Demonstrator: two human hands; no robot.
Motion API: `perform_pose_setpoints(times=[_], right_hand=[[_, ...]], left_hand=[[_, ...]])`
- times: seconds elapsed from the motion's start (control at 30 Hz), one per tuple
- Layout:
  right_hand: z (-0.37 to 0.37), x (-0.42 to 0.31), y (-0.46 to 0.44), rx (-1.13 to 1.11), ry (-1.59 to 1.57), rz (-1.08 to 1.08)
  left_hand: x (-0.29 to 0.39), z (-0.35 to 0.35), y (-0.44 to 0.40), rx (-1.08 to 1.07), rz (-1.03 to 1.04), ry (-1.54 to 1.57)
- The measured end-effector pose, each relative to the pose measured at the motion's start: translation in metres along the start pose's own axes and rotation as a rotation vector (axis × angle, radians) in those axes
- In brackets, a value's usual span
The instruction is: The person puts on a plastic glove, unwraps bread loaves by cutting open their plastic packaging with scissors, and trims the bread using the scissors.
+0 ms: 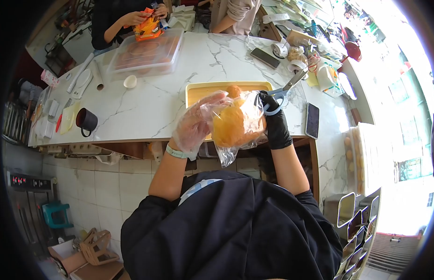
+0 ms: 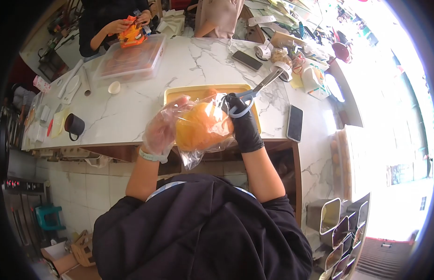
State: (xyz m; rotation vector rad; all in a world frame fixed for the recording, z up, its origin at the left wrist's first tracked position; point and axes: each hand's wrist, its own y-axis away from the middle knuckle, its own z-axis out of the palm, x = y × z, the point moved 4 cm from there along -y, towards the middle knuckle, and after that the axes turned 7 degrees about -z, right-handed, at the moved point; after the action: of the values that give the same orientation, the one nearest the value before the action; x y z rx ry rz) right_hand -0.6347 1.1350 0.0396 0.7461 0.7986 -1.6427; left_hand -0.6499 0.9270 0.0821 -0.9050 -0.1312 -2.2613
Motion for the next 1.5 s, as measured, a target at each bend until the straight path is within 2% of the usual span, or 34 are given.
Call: perform_pose_setpoints(times=[0.1,0.27,0.33,0.43,0.53,0.63,0.73,0.8,0.83,0.93,0.97,1.03,1.07,1.13,1.23,1.27,1.3,1.33,1.37,1.43,1.5], right_hand=[[-0.008,0.009,0.002,-0.063,0.017,0.003],[-0.021,0.016,0.006,-0.123,0.388,-0.165],[-0.015,0.014,0.007,-0.129,0.324,-0.136],[-0.013,0.016,0.01,-0.013,0.138,-0.072],[-0.019,0.013,0.003,0.034,0.411,-0.357],[-0.018,-0.001,-0.005,0.092,0.751,-0.599],[-0.009,-0.009,-0.007,0.149,0.412,-0.475],[0.001,-0.01,-0.007,0.19,0.087,-0.339],[0.012,-0.013,-0.006,0.198,-0.172,-0.232],[0.01,-0.01,-0.01,0.238,-0.057,-0.233],[0.0,-0.008,-0.013,0.153,0.371,-0.378],[0.004,-0.01,-0.016,0.199,0.179,-0.325],[0.006,-0.011,-0.017,0.222,0.083,-0.297],[0.007,-0.017,-0.024,0.18,0.121,-0.262],[0.021,-0.032,-0.029,0.14,0.148,-0.26],[0.026,-0.037,-0.031,0.13,0.153,-0.267],[0.028,-0.037,-0.034,0.115,0.024,-0.23],[0.028,-0.036,-0.038,0.109,0.034,-0.224],[0.025,-0.03,-0.043,0.103,0.045,-0.218],[0.017,-0.02,-0.053,0.017,0.074,-0.189],[0.014,-0.018,-0.051,-0.063,0.281,-0.234]], left_hand=[[0.002,-0.004,0.001,-0.038,-0.045,-0.022],[-0.005,-0.031,-0.007,-0.075,-0.029,-0.13],[-0.003,-0.023,-0.011,-0.159,0.017,-0.163],[0.003,-0.004,-0.01,0.052,0.178,-0.163],[0.005,-0.008,-0.015,0.343,0.372,-0.146],[0.0,-0.036,-0.015,0.483,0.37,-0.068],[-0.003,-0.055,-0.013,0.494,0.388,0.055],[0.0,-0.06,-0.013,0.464,0.398,0.046],[0.002,-0.059,-0.013,0.449,0.404,0.042],[0.011,-0.057,-0.008,0.703,0.355,0.037],[0.012,-0.058,-0.008,0.695,0.311,0.004],[0.015,-0.063,-0.006,0.676,0.221,-0.063],[0.016,-0.067,-0.005,0.599,0.165,-0.04],[0.02,-0.067,-0.003,0.445,0.053,0.008],[0.013,-0.051,0.004,0.533,-0.059,0.187],[0.005,-0.054,0.005,0.517,-0.083,0.112],[-0.007,-0.063,0.005,0.499,-0.105,0.037],[-0.017,-0.071,0.004,0.48,-0.124,-0.038],[-0.028,-0.076,0.003,0.415,-0.144,0.087],[-0.032,-0.073,-0.002,0.48,-0.127,-0.078],[-0.034,-0.074,-0.002,0.497,-0.134,-0.195]])
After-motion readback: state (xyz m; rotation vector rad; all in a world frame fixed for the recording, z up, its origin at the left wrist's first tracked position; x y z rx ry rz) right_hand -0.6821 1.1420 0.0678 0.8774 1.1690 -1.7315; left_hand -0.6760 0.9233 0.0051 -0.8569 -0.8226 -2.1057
